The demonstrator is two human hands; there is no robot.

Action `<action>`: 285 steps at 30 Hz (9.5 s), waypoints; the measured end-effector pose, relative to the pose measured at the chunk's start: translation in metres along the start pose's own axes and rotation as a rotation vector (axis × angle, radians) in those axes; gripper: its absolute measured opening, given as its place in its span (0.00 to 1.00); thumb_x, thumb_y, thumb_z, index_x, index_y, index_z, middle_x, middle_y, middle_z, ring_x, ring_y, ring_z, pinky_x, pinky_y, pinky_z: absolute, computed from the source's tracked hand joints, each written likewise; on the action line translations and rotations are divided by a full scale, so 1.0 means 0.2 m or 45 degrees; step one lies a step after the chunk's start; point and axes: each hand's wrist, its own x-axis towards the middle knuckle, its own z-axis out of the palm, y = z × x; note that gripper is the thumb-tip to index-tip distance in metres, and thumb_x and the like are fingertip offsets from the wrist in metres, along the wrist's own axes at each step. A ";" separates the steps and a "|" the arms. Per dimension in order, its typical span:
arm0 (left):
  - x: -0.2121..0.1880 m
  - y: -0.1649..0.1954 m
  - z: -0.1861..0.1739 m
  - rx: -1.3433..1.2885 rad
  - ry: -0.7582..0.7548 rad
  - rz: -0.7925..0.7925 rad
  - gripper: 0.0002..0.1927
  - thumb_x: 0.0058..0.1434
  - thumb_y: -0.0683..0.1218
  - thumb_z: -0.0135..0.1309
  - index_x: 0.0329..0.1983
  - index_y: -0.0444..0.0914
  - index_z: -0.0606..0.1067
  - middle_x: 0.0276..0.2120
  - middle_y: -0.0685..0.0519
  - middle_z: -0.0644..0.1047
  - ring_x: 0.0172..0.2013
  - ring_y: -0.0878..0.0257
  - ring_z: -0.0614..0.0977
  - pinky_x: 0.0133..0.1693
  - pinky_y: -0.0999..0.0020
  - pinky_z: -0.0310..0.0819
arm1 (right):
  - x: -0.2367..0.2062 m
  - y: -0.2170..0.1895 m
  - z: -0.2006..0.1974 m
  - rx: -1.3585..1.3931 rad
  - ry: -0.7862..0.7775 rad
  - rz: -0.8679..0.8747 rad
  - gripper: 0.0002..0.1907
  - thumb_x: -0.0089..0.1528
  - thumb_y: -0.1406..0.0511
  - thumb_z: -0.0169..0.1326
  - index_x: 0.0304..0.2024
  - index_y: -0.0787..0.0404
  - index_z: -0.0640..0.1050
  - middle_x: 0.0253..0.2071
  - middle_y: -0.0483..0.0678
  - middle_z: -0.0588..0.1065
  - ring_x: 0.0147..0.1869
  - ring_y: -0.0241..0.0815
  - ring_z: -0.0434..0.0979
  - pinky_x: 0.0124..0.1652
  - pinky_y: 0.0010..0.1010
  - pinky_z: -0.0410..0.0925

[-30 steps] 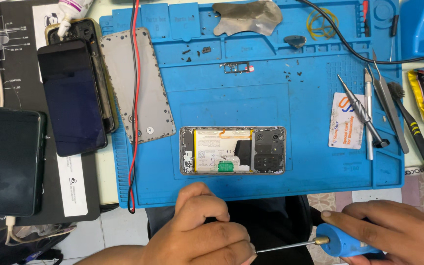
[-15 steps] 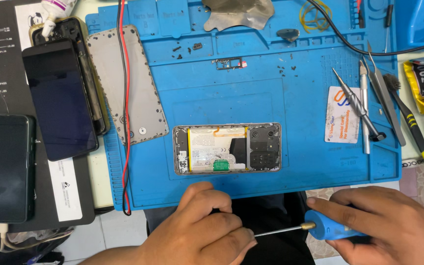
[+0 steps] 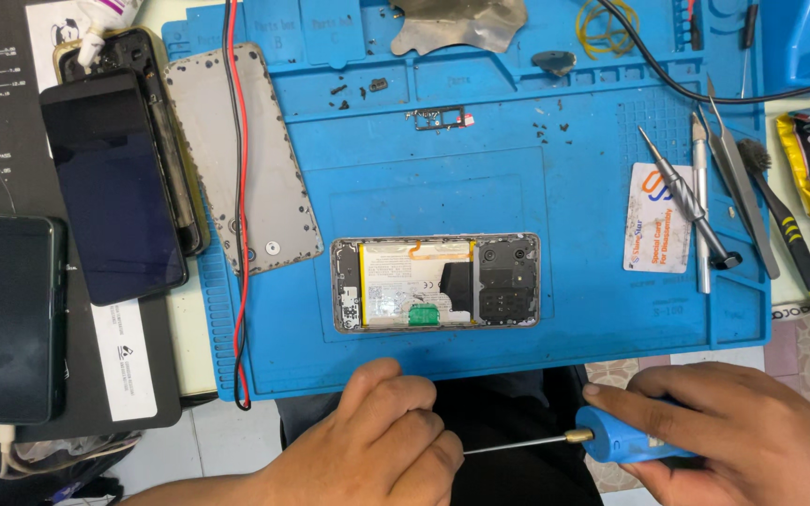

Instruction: The person works on a disassembled smartphone placed on a blue work mat. They use a small metal tool to pry and adjust components near the battery and camera module, then use a blue electric screwdriver to remove screws from the phone's frame. The person handles the phone and tools directly with their hands.

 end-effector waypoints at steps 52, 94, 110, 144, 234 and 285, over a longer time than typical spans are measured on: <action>0.01 -0.01 -0.11 0.302 0.093 -0.079 0.14 0.57 0.46 0.66 0.42 0.34 0.79 0.32 0.51 0.78 0.46 0.56 0.79 0.48 0.55 0.68 | 0.16 -0.15 -0.07 -0.087 0.186 0.021 0.32 0.50 0.50 0.68 0.58 0.41 0.83 0.41 0.40 0.80 0.36 0.36 0.83 0.37 0.29 0.75; 0.05 -0.06 -0.20 -0.229 -0.050 -0.122 0.12 0.58 0.40 0.63 0.43 0.30 0.76 0.35 0.47 0.74 0.49 0.51 0.75 0.52 0.57 0.73 | 0.18 -0.14 -0.10 -0.044 0.055 0.089 0.33 0.49 0.53 0.71 0.59 0.39 0.84 0.41 0.36 0.80 0.37 0.32 0.80 0.34 0.26 0.74; 0.02 -0.06 -0.19 -0.266 0.001 -0.184 0.09 0.56 0.38 0.61 0.39 0.33 0.75 0.34 0.48 0.75 0.47 0.51 0.78 0.48 0.62 0.76 | 0.18 -0.11 -0.08 -0.073 0.104 -0.046 0.31 0.51 0.51 0.69 0.58 0.39 0.84 0.41 0.37 0.81 0.38 0.34 0.84 0.39 0.29 0.76; 0.22 -0.16 -0.20 0.181 0.005 -0.202 0.16 0.54 0.45 0.64 0.43 0.31 0.79 0.30 0.50 0.74 0.40 0.52 0.75 0.46 0.57 0.71 | 0.34 -0.27 -0.24 -0.125 0.288 0.207 0.36 0.45 0.57 0.69 0.59 0.48 0.80 0.31 0.39 0.79 0.28 0.32 0.76 0.28 0.25 0.70; 0.43 -0.25 -0.69 0.966 0.335 -0.456 0.02 0.63 0.37 0.63 0.36 0.34 0.80 0.30 0.49 0.76 0.39 0.51 0.77 0.47 0.59 0.68 | 0.23 -0.14 -0.20 -0.251 0.818 0.571 0.37 0.54 0.63 0.68 0.66 0.63 0.77 0.35 0.54 0.75 0.32 0.40 0.77 0.35 0.27 0.72; 0.02 -0.13 -0.38 -0.060 0.166 -0.671 0.15 0.52 0.50 0.73 0.23 0.41 0.76 0.24 0.59 0.80 0.33 0.62 0.81 0.38 0.68 0.72 | -0.03 0.13 0.18 1.248 0.194 0.632 0.29 0.65 0.63 0.58 0.69 0.62 0.69 0.45 0.55 0.76 0.44 0.44 0.80 0.45 0.38 0.77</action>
